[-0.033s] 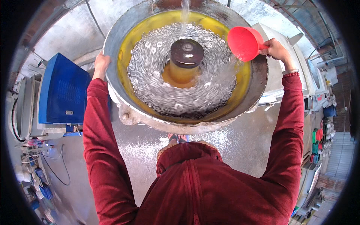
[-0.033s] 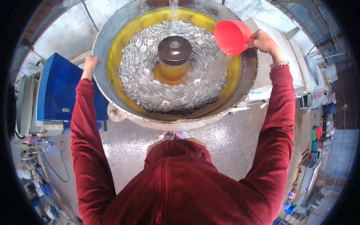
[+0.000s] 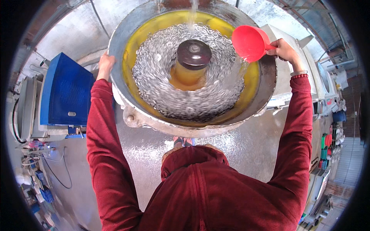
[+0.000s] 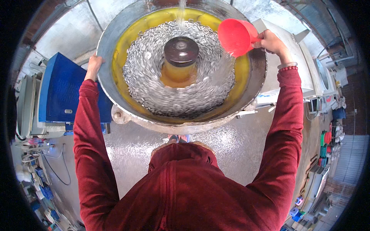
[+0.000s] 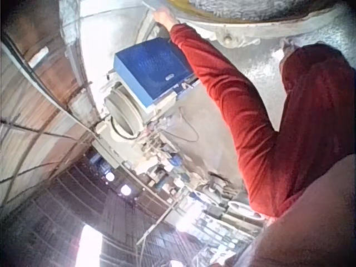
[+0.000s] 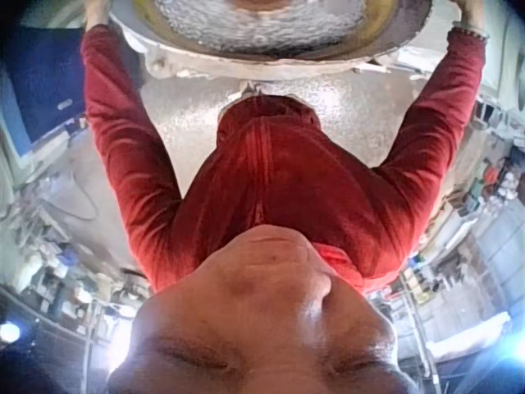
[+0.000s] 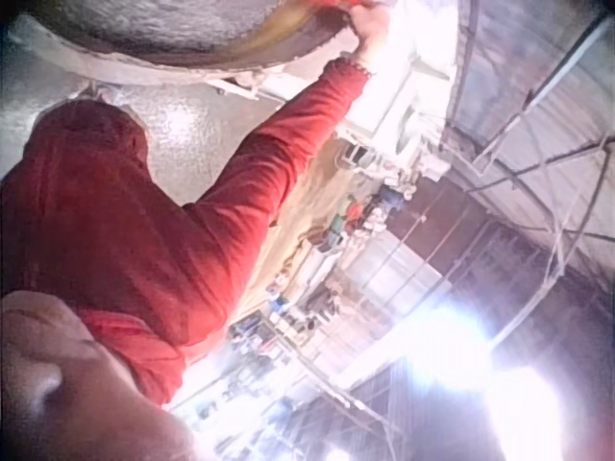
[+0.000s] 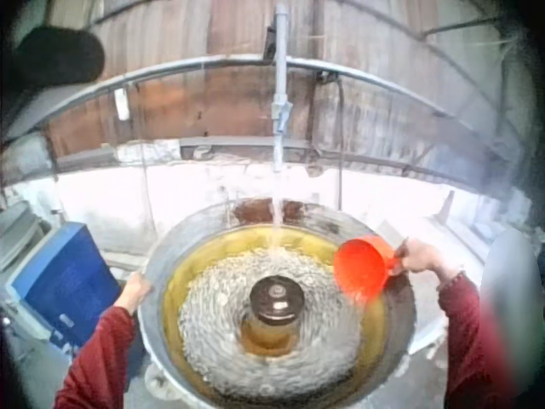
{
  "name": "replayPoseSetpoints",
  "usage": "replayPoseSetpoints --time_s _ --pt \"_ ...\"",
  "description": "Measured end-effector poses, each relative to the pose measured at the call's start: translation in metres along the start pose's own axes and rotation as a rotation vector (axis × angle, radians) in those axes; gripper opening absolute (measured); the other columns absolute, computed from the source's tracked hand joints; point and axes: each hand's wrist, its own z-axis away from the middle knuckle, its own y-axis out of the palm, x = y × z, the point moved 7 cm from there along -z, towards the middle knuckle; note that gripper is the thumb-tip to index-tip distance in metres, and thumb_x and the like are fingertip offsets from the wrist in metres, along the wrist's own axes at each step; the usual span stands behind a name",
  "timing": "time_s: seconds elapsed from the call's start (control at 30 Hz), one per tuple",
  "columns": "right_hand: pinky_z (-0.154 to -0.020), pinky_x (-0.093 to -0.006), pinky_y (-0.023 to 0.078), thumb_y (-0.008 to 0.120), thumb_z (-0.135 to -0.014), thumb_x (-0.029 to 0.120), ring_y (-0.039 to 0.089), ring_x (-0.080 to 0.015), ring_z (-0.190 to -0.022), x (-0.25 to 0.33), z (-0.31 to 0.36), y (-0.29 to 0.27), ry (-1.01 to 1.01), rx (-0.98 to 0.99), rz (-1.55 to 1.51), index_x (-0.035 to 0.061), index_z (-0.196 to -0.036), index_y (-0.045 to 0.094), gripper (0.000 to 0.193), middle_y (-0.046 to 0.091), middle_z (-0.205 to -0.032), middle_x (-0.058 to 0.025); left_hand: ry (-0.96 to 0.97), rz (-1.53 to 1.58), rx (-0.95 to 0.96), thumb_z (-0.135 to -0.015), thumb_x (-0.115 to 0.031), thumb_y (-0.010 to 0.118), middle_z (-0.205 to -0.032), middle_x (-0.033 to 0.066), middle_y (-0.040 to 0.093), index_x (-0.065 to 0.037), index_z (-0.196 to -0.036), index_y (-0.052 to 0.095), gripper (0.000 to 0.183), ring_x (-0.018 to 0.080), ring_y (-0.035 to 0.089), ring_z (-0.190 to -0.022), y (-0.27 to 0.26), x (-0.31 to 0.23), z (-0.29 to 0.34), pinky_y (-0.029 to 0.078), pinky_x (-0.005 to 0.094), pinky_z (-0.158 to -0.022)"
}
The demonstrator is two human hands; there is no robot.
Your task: The person adds water to a vibratory finishing machine containing metal parts using a red scoop and then a hose.
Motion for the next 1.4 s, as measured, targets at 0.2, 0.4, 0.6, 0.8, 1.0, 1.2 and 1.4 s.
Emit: replayPoseSetpoints --time_s 0.2,0.4,0.6,0.8,1.0,1.2,1.4 --pt "-0.035 -0.0228 0.027 0.068 -0.071 0.021 0.042 -0.0071 -0.041 0.036 -0.085 0.039 -0.002 -0.234 -0.23 0.0019 -0.072 0.062 0.02 0.049 -0.053 -0.0008 0.017 -0.104 -0.134 -0.068 -0.018 0.051 -0.104 0.0231 0.058 -0.004 -0.11 0.056 0.045 0.0339 0.055 -0.102 -0.004 -0.017 0.013 0.043 0.0399 -0.088" --pt "-0.032 -0.018 0.023 0.063 -0.08 0.021 0.037 -0.0053 -0.039 0.084 -0.179 0.121 0.161 0.07 -1.122 0.0056 -0.082 0.054 0.018 0.049 -0.058 -0.0013 0.044 -0.002 -0.184 -0.07 -0.016 0.049 -0.105 0.0233 0.057 -0.002 -0.111 0.055 0.044 0.0342 0.053 -0.104 -0.005 -0.038 0.035 0.042 0.0391 -0.09" --pt "-0.032 -0.0186 0.021 0.058 -0.081 0.015 0.036 -0.0061 -0.039 0.14 -0.226 0.143 0.143 0.295 -1.432 0.008 -0.086 0.048 0.013 0.049 -0.061 -0.0031 -0.037 0.093 -0.203 -0.072 -0.014 0.048 -0.108 0.0212 0.057 -0.008 -0.108 0.058 0.038 0.0334 0.053 -0.104 -0.017 -0.035 0.046 0.043 0.0399 -0.089" --pt "-0.034 -0.018 0.023 0.055 -0.085 0.016 0.035 -0.0054 -0.042 0.126 -0.246 0.146 0.096 0.293 -1.512 -0.0003 -0.093 0.048 0.019 0.047 -0.061 -0.0002 -0.04 0.139 -0.096 -0.068 -0.014 0.05 -0.102 0.0206 0.059 -0.007 -0.113 0.056 0.046 0.0343 0.055 -0.101 0.003 -0.029 0.033 0.044 0.0398 -0.085" --pt "-0.035 -0.0195 0.026 0.053 -0.086 0.014 0.036 -0.0083 -0.044 0.137 -0.238 0.137 0.103 0.3 -1.639 -0.0016 -0.095 0.047 0.019 0.046 -0.065 -0.0036 -0.1 0.097 -0.147 -0.074 -0.017 0.051 -0.108 0.0206 0.057 -0.006 -0.102 0.062 0.032 0.0352 0.054 -0.104 -0.004 -0.026 0.033 0.045 0.041 -0.086" --pt "-0.035 -0.018 0.024 0.056 -0.085 0.018 0.036 -0.0067 -0.043 0.121 -0.212 0.142 0.014 0.357 -1.598 -0.0008 -0.097 0.051 0.023 0.047 -0.063 -0.0018 -0.045 0.067 -0.182 -0.072 -0.019 0.051 -0.102 0.0221 0.059 -0.002 -0.101 0.061 0.035 0.0351 0.056 -0.099 0.008 -0.025 0.02 0.045 0.0395 -0.085" --pt "-0.038 -0.019 0.024 0.064 -0.078 0.026 0.038 -0.0043 -0.045 0.148 -0.124 0.131 -0.055 0.01 -0.758 0.0038 -0.085 0.062 0.024 0.049 -0.058 0.0017 0.355 -0.073 -0.476 -0.071 -0.026 0.053 -0.067 0.021 0.06 -0.002 -0.069 0.064 0.026 0.0359 0.061 -0.068 0.016 -0.014 0.0 0.048 0.0452 -0.062"
